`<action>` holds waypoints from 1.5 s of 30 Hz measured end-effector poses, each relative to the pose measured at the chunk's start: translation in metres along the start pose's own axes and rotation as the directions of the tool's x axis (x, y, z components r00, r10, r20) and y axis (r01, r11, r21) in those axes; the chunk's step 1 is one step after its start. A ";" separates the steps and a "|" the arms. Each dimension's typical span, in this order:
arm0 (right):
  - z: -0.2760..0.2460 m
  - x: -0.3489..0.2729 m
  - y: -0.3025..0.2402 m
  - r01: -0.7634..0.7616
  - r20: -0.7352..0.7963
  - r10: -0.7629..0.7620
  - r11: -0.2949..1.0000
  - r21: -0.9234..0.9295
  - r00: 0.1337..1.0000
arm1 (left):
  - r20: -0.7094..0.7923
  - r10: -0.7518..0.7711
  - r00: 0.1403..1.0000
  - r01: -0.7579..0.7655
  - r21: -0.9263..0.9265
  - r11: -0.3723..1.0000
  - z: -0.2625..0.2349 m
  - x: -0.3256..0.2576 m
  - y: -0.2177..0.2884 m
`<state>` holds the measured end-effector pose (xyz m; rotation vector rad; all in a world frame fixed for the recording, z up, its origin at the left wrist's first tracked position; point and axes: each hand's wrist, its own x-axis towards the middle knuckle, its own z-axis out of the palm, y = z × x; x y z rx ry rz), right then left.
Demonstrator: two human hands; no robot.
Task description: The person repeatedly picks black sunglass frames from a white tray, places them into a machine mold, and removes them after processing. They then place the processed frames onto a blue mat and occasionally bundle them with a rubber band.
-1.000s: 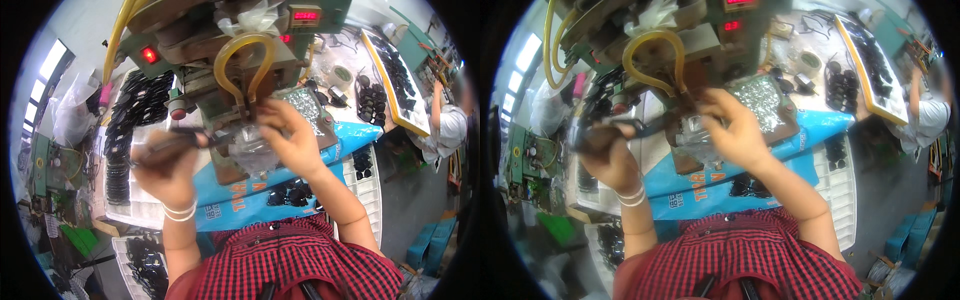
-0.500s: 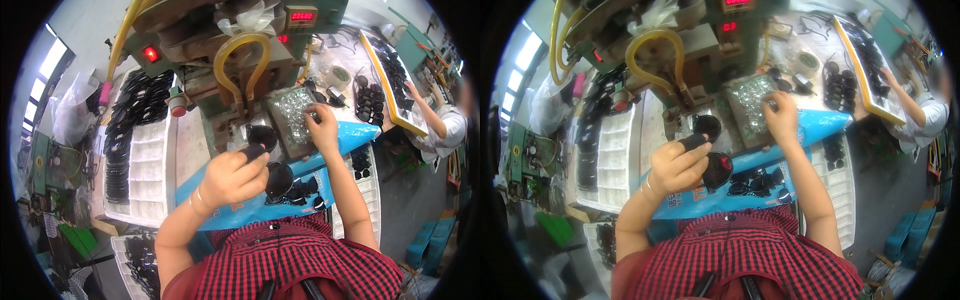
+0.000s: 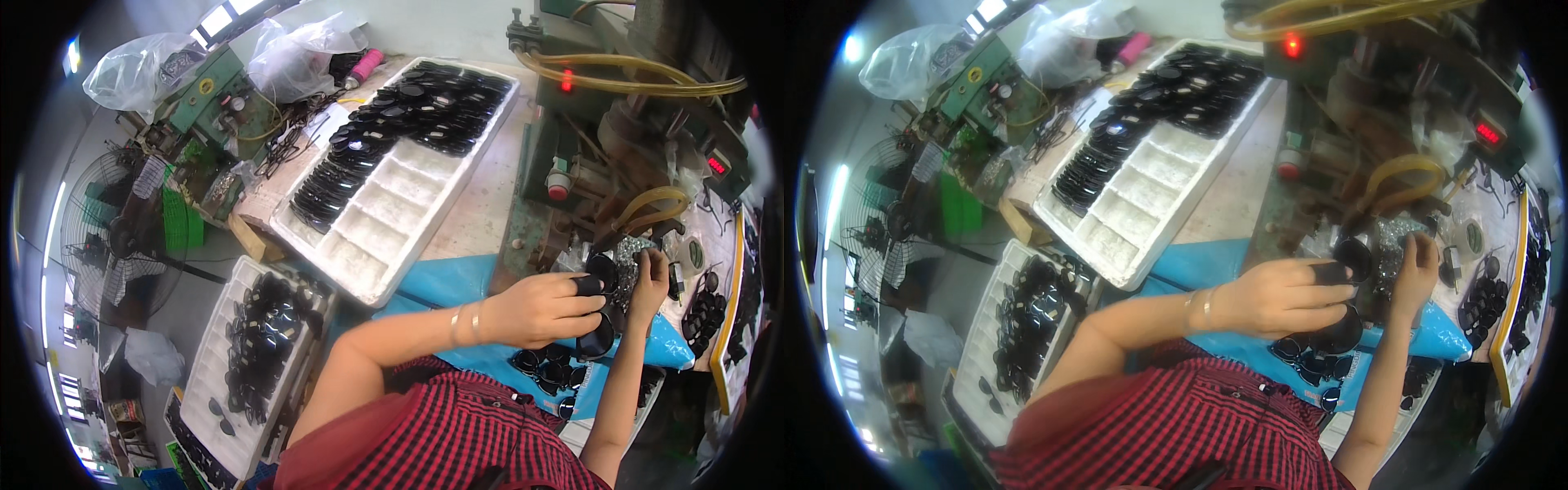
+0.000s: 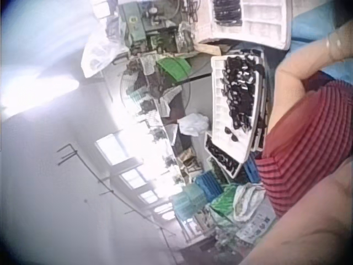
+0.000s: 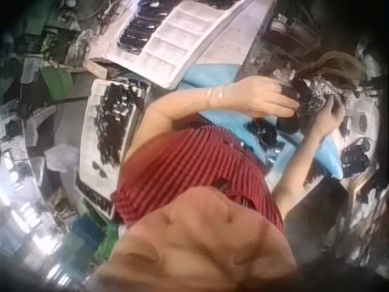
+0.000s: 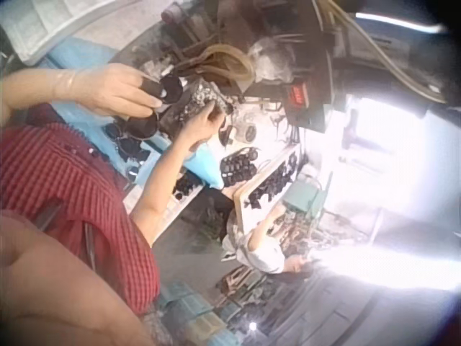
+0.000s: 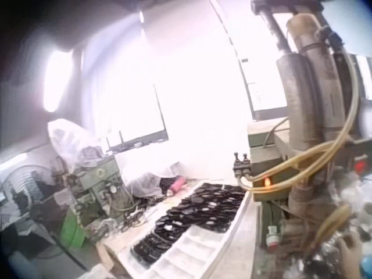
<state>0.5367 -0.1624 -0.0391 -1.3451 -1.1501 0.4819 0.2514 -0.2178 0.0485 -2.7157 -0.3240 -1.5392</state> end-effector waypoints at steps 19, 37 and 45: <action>-0.035 -0.026 -0.007 -0.002 0.058 0.009 0.992 -0.124 0.998 | 0.050 -0.869 0.493 0.433 0.852 0.295 -0.290 -0.238 -0.058; 0.046 -0.035 -0.135 -0.223 0.317 0.117 0.920 0.324 0.941 | -0.269 -0.647 0.714 0.498 -0.454 0.739 -0.093 0.012 -0.030; 0.060 -0.054 -0.152 -0.321 0.221 0.239 0.797 0.512 0.945 | -0.351 -0.510 0.785 0.257 -0.564 0.785 -0.042 0.046 -0.044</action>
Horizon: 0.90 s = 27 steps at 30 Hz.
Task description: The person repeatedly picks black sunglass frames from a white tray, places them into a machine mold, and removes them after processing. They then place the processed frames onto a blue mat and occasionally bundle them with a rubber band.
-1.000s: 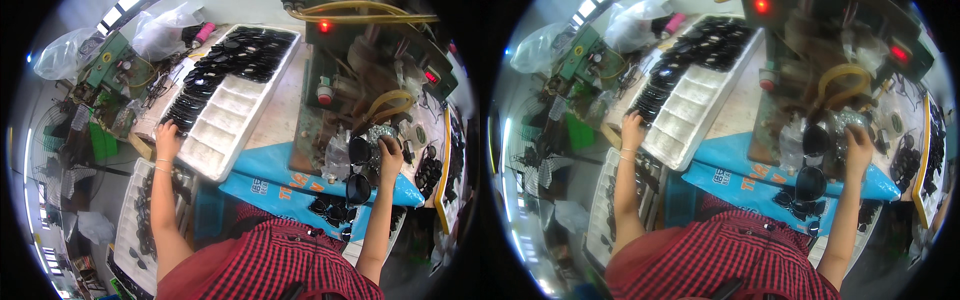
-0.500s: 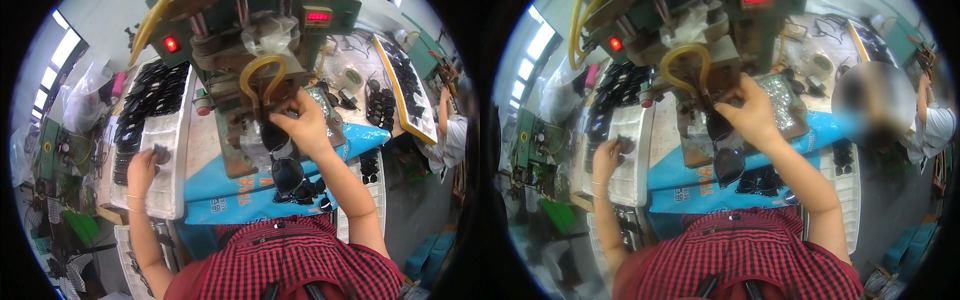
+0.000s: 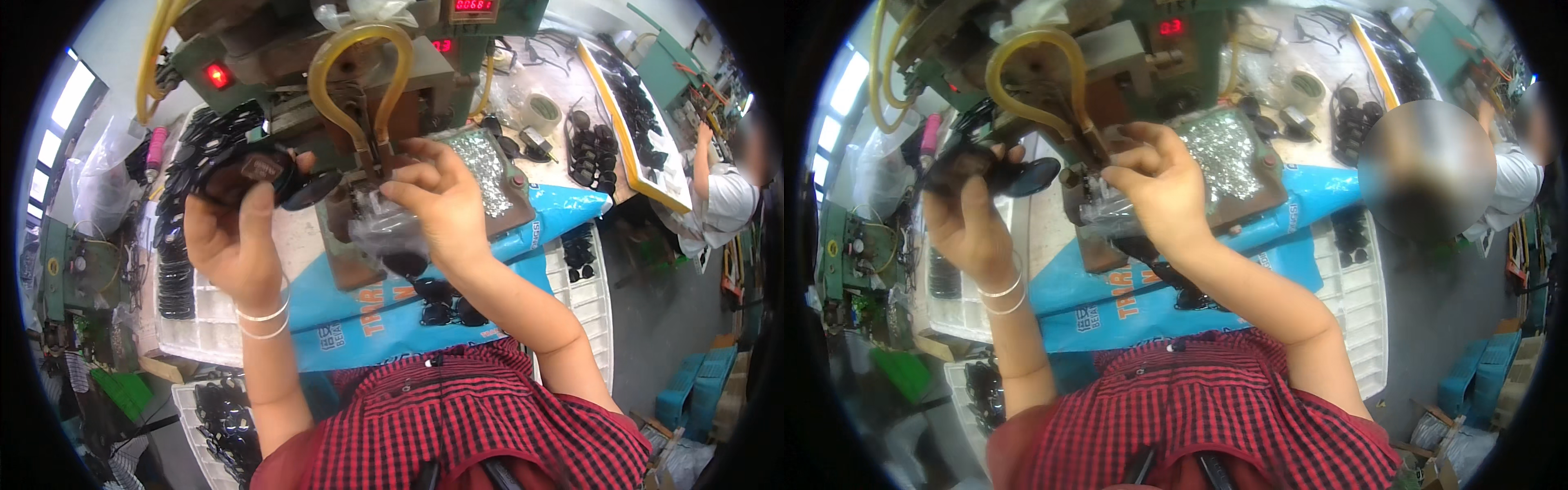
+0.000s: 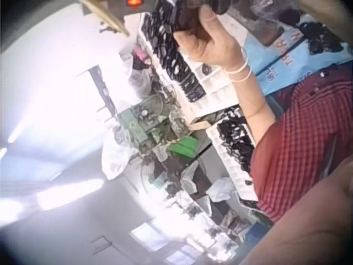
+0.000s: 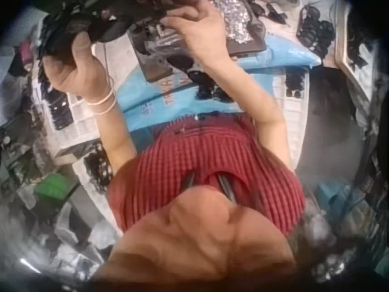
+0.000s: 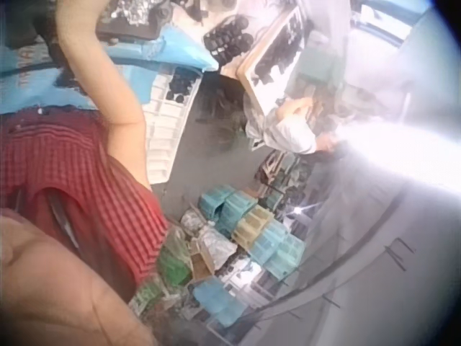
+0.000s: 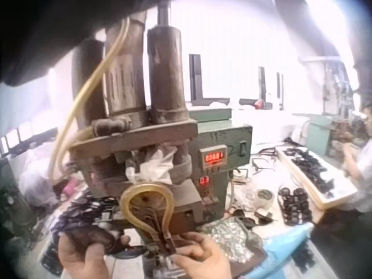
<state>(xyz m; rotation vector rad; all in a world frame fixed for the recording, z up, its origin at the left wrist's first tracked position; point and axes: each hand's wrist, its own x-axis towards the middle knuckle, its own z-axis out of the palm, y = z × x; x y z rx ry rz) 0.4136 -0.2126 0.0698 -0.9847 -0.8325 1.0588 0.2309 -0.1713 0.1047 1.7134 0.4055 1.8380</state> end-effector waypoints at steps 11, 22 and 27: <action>0.007 -0.006 0.003 -0.012 -0.055 0.014 0.999 0.039 0.998 | -0.050 -0.023 0.999 0.012 -0.211 0.977 0.003 0.010 -0.005; -0.125 -0.031 0.004 0.218 0.148 -0.346 0.174 -0.960 0.927 | 0.702 0.087 0.707 -0.314 0.201 0.928 0.024 -0.041 0.009; -0.149 -0.005 0.055 0.255 0.196 -0.500 0.052 -0.966 0.844 | 0.712 0.329 0.621 -0.534 0.077 0.842 0.030 -0.054 -0.020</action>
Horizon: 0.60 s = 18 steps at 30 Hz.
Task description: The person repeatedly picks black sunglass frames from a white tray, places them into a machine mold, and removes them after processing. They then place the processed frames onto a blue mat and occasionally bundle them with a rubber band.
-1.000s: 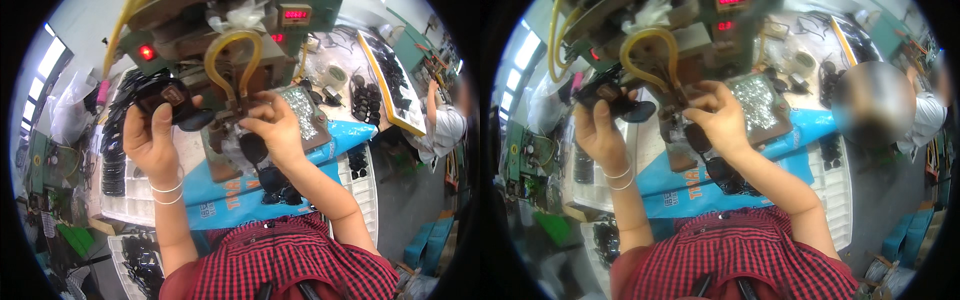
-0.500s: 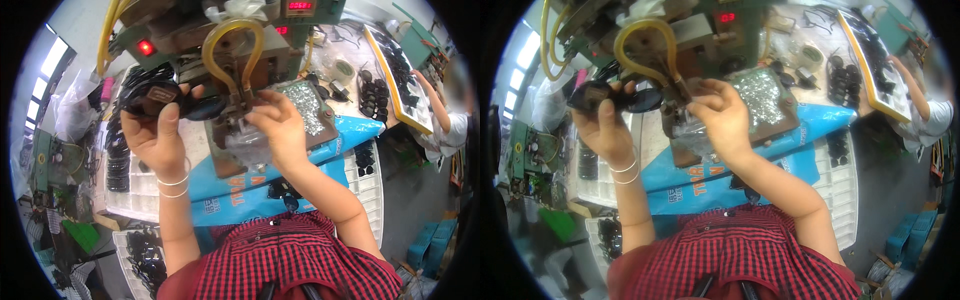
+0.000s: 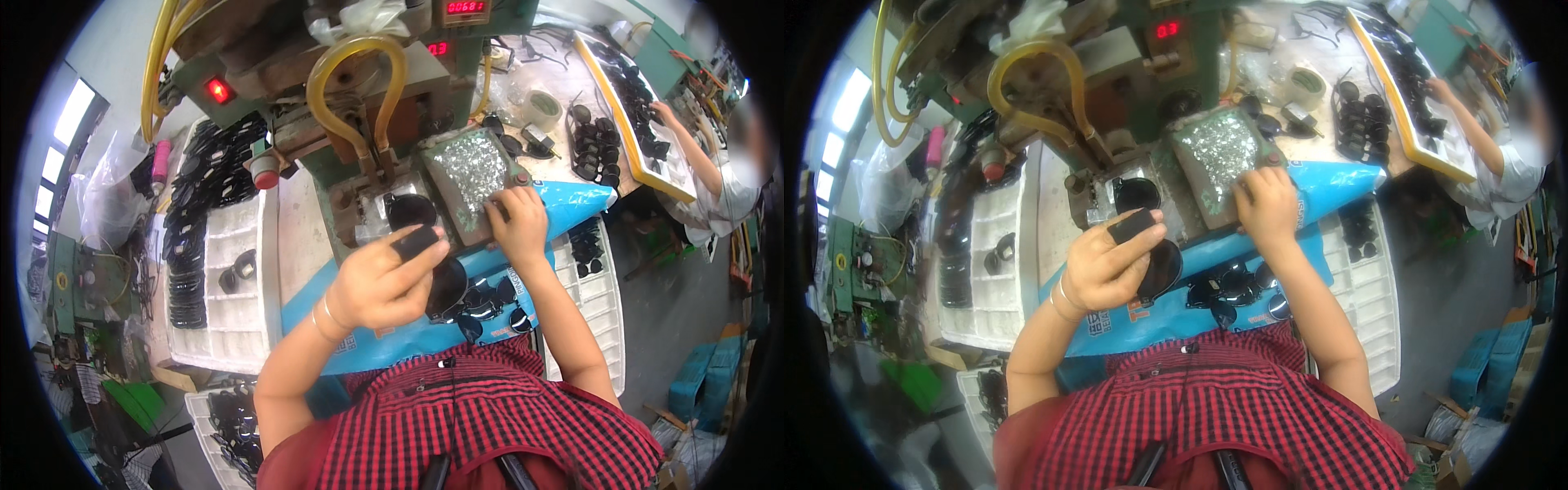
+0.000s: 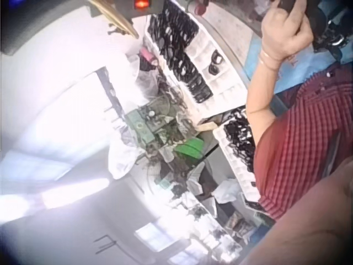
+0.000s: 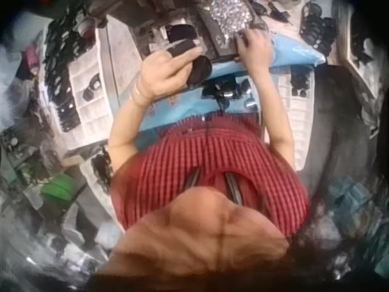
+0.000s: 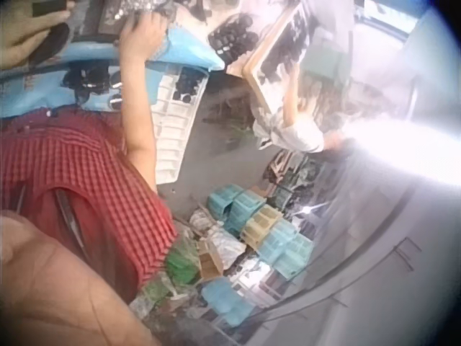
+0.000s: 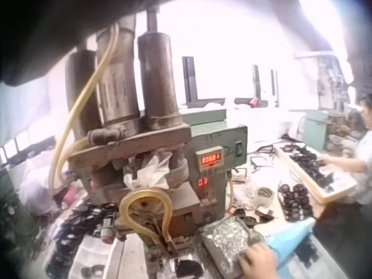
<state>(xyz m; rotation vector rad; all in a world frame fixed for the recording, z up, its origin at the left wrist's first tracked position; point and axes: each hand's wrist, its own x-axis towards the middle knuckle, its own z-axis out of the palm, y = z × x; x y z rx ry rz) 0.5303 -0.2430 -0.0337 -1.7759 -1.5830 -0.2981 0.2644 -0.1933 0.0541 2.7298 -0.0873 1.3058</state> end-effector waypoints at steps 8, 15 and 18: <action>0.017 0.036 -0.013 -0.107 0.003 0.107 0.990 0.096 0.994 | -0.021 0.019 1.000 -0.018 0.005 1.000 0.002 -0.002 -0.007; 0.069 0.074 -0.035 0.087 -0.008 -0.089 0.987 -0.138 0.996 | -0.017 0.013 1.000 -0.013 -0.004 1.000 0.003 -0.002 -0.004; 0.067 0.065 -0.030 0.122 0.097 -0.102 0.963 -0.241 0.990 | -0.025 -0.017 1.000 0.016 -0.028 0.999 0.002 -0.001 0.000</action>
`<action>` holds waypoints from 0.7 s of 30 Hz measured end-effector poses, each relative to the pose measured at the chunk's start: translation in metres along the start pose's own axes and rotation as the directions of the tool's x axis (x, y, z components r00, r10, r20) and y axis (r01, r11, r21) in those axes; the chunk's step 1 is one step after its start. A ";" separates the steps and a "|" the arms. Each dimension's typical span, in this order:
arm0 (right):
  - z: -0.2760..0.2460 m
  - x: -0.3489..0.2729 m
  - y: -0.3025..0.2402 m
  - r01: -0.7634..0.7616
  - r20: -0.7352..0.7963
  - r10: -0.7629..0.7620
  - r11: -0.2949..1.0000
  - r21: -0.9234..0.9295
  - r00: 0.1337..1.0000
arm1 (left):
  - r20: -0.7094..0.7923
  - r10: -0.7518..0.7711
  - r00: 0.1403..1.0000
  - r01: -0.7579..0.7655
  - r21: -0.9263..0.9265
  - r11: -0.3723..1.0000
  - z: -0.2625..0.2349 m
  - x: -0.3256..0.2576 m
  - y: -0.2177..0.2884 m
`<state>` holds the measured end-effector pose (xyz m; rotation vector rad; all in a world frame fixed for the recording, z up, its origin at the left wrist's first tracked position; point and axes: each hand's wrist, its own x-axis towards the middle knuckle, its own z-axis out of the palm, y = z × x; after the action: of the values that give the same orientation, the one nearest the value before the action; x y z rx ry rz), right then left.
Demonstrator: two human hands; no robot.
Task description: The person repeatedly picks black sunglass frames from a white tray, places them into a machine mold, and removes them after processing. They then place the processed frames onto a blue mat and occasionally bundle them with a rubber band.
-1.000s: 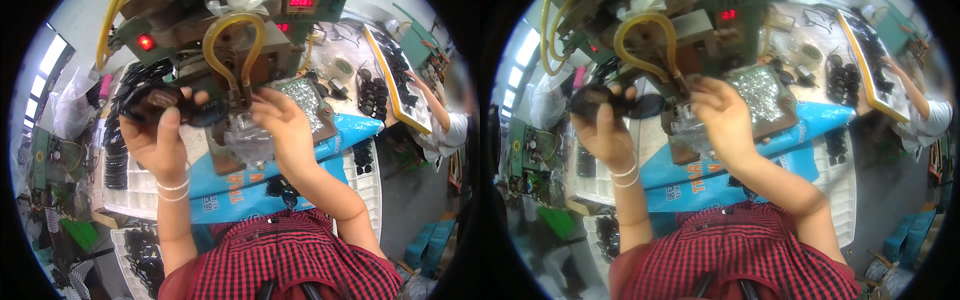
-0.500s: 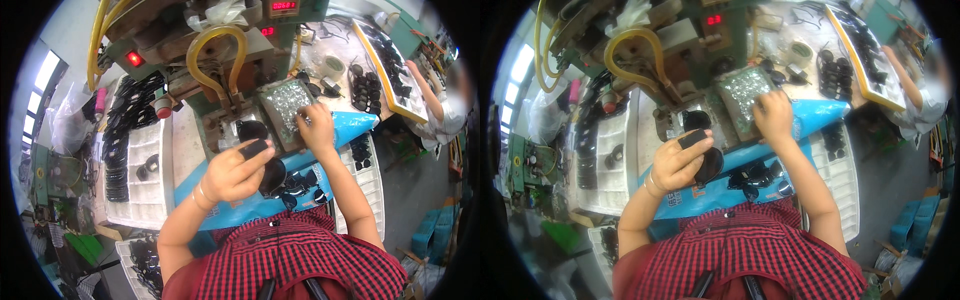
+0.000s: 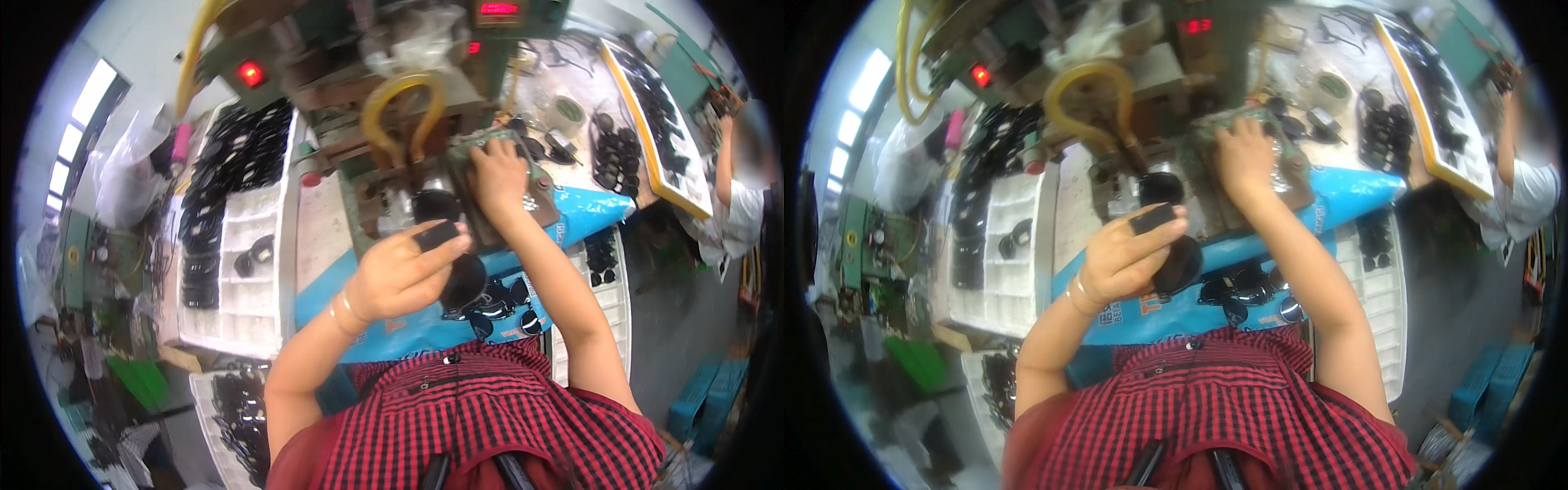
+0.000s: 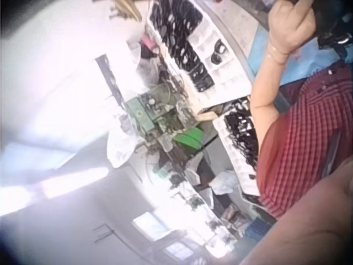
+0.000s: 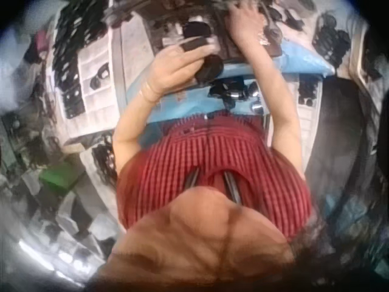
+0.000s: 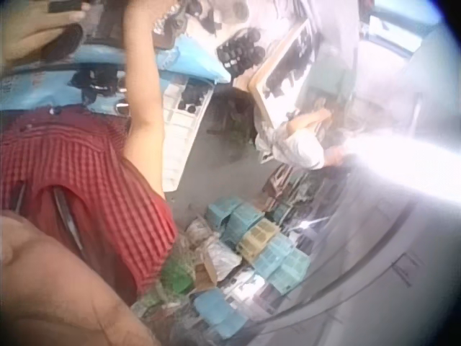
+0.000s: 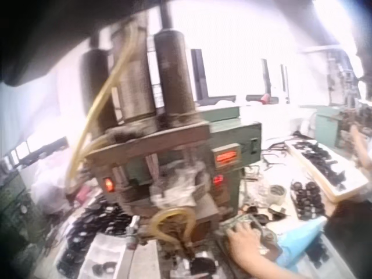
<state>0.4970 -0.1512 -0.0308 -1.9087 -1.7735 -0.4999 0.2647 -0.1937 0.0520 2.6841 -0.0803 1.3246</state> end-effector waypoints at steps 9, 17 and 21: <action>-0.048 -0.048 0.038 -0.410 0.190 0.413 0.552 0.726 0.891 | -0.497 -0.439 0.749 0.663 0.546 0.512 -0.087 -0.061 0.019; -0.039 -0.030 0.029 -0.366 0.175 0.345 0.633 0.682 0.922 | -0.107 -0.909 0.402 0.621 0.762 0.185 -0.169 -0.223 -0.043; -0.065 -0.044 0.028 -0.476 0.282 0.412 0.514 0.713 0.866 | -0.331 -0.826 0.456 0.770 0.612 0.180 -0.163 -0.232 -0.029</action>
<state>0.5244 -0.2253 -0.0058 -1.6197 -1.1278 0.4856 -0.0010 -0.1433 -0.0374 2.4129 1.9669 0.8965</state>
